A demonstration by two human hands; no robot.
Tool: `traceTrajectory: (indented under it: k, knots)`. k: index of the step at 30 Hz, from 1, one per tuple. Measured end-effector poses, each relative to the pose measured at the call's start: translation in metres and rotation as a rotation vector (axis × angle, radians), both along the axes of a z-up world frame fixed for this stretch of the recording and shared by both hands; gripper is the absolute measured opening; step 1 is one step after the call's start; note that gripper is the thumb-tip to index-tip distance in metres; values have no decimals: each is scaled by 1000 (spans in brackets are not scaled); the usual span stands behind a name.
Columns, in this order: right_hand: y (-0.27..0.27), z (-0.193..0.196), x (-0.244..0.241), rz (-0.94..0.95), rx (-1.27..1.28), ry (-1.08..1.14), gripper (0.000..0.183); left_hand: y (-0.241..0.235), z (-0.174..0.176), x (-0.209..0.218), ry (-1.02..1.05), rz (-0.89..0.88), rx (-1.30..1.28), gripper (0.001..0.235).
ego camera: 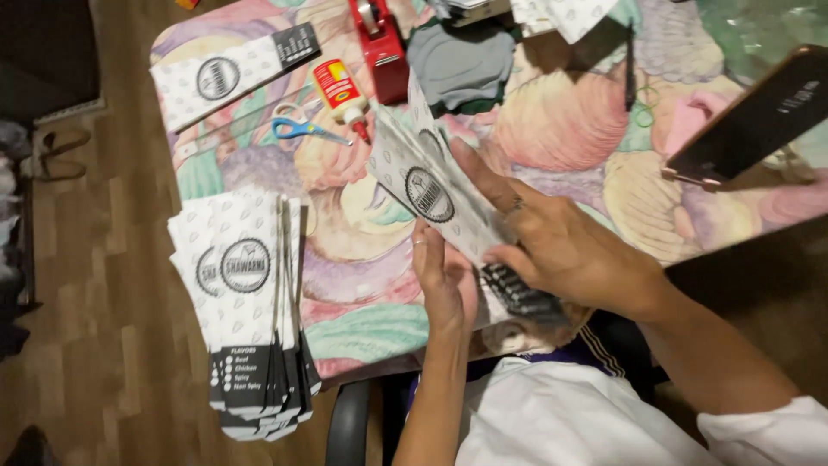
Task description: The person folds printed paper sheets into bag shapes, aligns the edges, and applies glue to the seams to secure them. They handle multiple bags, folding and gluing them one by one on a table.
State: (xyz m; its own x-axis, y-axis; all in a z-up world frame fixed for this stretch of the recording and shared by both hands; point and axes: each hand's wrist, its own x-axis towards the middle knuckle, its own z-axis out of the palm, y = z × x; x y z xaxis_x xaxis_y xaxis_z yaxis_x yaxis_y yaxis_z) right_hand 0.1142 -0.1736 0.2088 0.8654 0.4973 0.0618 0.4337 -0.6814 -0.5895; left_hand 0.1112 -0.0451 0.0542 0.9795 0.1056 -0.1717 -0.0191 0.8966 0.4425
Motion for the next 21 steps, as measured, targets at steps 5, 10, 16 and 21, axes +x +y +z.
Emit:
traceTrajectory:
  k: [5, 10, 16, 21]
  knots:
    - [-4, -18, -21, -91, -21, -191, 80, -2, -3, 10, 41, 67, -247, 62]
    - [-6, -28, -39, -102, -22, -465, 51, -4, -36, 15, 82, 33, -408, 57]
    - [-20, -35, -55, -162, 52, -285, 80, 3, -48, 18, 138, 70, -293, 72]
    - [-26, -98, -84, -435, 205, -13, 135, 0, -63, 18, 270, -90, -230, 47]
